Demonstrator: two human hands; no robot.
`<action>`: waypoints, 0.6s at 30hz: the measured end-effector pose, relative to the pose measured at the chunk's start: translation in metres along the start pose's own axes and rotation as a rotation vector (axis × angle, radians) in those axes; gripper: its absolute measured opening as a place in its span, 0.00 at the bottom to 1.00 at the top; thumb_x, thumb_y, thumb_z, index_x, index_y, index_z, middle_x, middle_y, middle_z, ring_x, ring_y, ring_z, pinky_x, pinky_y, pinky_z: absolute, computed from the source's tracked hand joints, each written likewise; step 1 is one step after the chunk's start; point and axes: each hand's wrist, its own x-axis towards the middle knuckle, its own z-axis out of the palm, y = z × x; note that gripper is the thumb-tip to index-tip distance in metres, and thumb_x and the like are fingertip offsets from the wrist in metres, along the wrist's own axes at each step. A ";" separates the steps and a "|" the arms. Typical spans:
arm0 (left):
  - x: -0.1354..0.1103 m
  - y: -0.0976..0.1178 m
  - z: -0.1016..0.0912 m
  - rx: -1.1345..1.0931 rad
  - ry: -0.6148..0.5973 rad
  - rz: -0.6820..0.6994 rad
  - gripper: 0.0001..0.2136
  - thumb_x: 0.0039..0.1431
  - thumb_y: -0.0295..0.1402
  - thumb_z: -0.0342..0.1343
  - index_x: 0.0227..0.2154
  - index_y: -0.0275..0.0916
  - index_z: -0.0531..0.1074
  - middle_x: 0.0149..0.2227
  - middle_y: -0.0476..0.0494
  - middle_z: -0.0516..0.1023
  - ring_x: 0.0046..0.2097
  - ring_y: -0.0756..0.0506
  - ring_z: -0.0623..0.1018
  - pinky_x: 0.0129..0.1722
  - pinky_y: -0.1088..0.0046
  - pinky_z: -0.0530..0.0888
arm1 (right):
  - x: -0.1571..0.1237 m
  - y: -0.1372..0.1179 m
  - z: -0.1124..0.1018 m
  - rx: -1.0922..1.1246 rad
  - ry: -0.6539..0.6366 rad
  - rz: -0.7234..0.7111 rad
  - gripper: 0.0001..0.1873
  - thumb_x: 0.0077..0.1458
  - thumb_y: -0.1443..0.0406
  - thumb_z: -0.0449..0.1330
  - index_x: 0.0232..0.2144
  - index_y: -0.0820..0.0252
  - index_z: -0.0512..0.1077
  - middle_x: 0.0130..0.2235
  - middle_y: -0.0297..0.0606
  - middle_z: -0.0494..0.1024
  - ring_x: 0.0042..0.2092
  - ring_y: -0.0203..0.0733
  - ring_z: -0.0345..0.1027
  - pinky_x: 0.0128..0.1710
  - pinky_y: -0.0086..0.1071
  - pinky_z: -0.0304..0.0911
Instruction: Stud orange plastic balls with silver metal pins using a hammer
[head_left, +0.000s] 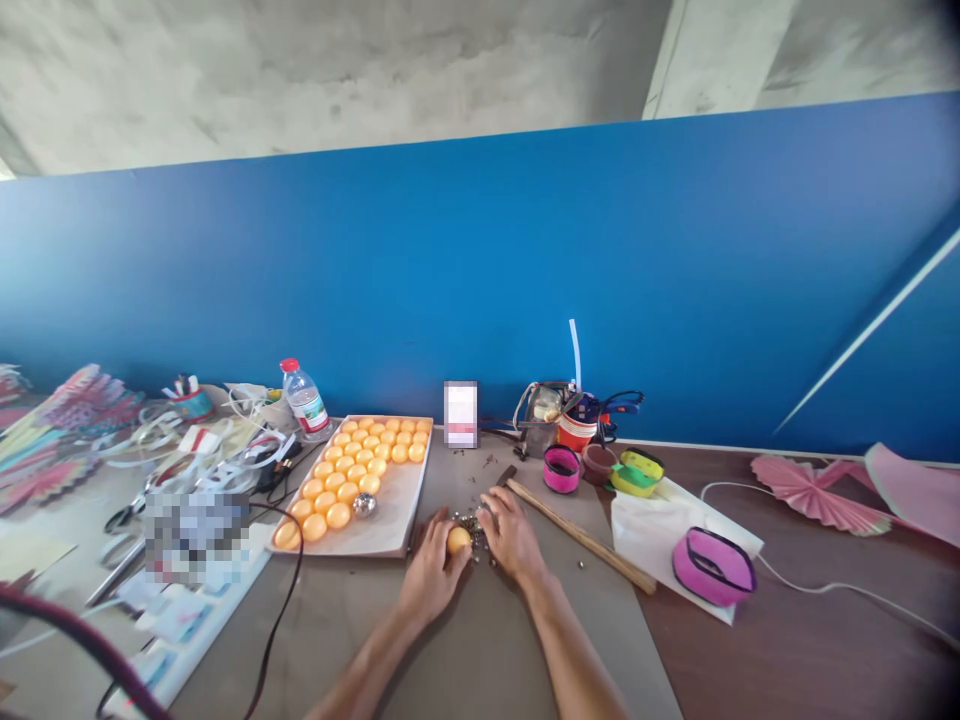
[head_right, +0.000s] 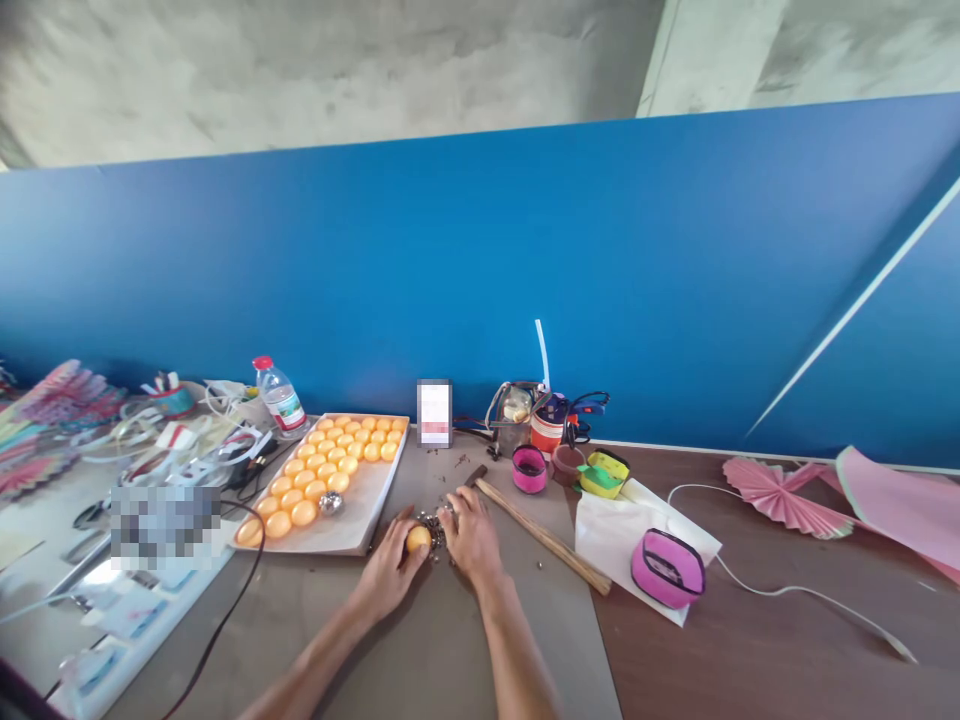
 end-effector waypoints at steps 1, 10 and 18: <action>0.000 0.000 0.001 -0.013 -0.007 0.001 0.12 0.58 0.37 0.47 0.42 0.39 0.65 0.52 0.34 0.67 0.56 0.41 0.65 0.54 0.57 0.64 | -0.001 -0.003 -0.001 0.001 -0.035 0.018 0.17 0.58 0.60 0.47 0.44 0.60 0.71 0.48 0.47 0.70 0.51 0.47 0.63 0.50 0.40 0.60; 0.016 0.014 0.012 -0.294 -0.056 -0.030 0.15 0.57 0.38 0.48 0.44 0.37 0.66 0.49 0.35 0.70 0.53 0.41 0.68 0.53 0.60 0.65 | 0.002 -0.015 -0.012 0.383 -0.017 0.014 0.17 0.57 0.59 0.48 0.41 0.59 0.72 0.47 0.45 0.71 0.49 0.43 0.64 0.50 0.37 0.60; 0.048 0.013 0.005 -0.275 0.006 -0.173 0.17 0.57 0.42 0.46 0.44 0.36 0.65 0.49 0.35 0.70 0.51 0.42 0.70 0.51 0.63 0.65 | 0.012 0.016 -0.017 0.807 0.481 0.432 0.24 0.52 0.48 0.51 0.29 0.63 0.73 0.28 0.38 0.74 0.29 0.38 0.66 0.34 0.34 0.62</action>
